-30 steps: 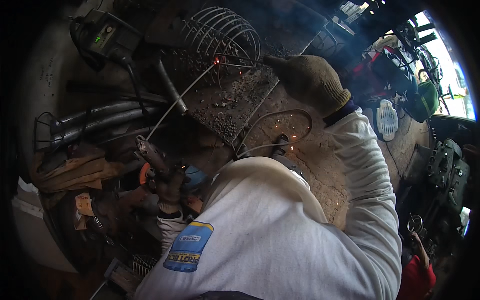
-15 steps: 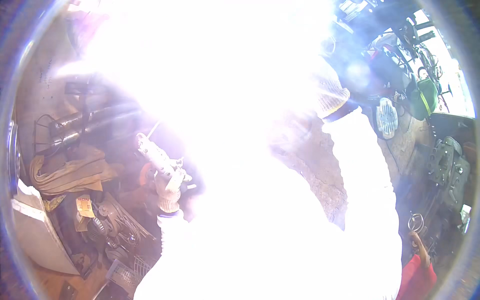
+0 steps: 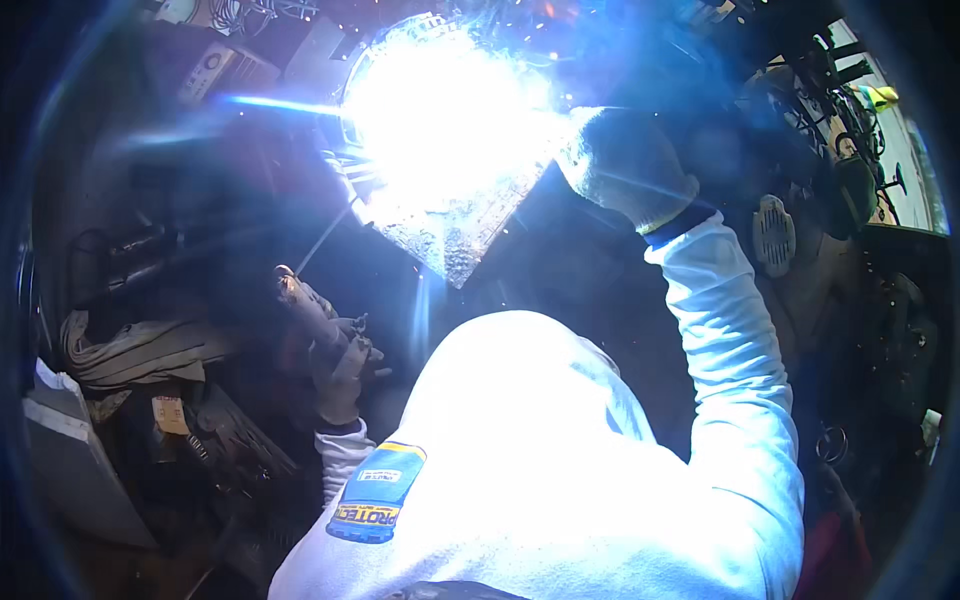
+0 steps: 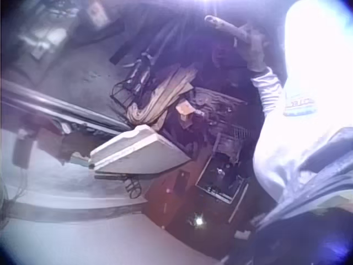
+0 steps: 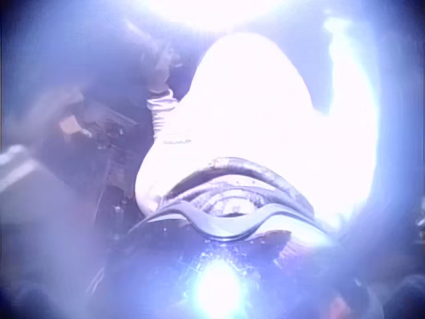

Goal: The person welds metal rods onto a hemispherical cage structure using a welding electrode, then grinds the welded joints with an angle grinder and hammers the cage with a mallet.

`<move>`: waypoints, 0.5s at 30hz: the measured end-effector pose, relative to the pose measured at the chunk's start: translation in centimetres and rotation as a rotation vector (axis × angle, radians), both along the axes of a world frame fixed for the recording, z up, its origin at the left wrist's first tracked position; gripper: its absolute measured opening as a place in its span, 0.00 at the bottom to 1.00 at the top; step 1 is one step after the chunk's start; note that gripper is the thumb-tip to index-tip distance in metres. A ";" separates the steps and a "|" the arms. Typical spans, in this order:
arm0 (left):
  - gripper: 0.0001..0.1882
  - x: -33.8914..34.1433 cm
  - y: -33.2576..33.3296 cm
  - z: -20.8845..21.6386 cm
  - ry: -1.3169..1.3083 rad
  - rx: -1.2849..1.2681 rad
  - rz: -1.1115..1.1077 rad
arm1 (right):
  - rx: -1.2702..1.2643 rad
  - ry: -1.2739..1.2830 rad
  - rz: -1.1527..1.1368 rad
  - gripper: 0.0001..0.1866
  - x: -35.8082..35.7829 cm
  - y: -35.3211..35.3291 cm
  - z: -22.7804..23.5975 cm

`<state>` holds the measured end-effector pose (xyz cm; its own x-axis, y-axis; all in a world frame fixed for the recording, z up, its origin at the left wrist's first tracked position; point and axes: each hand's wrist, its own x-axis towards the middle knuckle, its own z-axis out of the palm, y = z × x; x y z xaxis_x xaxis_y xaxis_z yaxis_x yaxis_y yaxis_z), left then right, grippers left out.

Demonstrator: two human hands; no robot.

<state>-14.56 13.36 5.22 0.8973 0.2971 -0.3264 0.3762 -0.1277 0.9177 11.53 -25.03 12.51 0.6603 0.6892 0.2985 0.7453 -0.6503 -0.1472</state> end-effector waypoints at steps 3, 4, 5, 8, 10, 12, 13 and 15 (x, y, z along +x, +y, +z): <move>0.29 0.7 -1.4 1.5 -0.344 1.091 -0.145 | 0.048 -0.058 0.015 0.18 -0.2 0.3 -0.4; 0.28 0.9 -1.4 1.8 -0.415 1.214 -0.067 | 0.078 -0.153 0.042 0.19 -0.3 0.3 -0.3; 0.27 0.8 -1.0 1.7 -0.431 1.171 -0.062 | 0.108 -0.248 0.069 0.20 -0.4 0.2 -0.3; 0.24 0.1 0.0 0.2 -0.415 0.851 -0.075 | 0.161 -0.043 0.060 0.23 0.1 -0.3 -0.2; 0.22 -1.0 0.8 -1.4 -0.372 0.675 -0.102 | 0.122 0.017 0.039 0.24 0.2 -0.3 0.0; 0.20 -2.1 1.9 -3.3 -0.328 0.537 -0.137 | 0.080 0.076 0.012 0.24 0.2 -0.2 0.4; 0.19 -2.4 2.2 -3.9 -0.302 0.491 -0.157 | 0.089 0.066 0.026 0.24 0.1 0.0 0.5; 0.17 -2.9 2.9 -4.9 -0.247 0.512 -0.226 | 0.098 0.055 0.039 0.25 0.2 0.3 0.6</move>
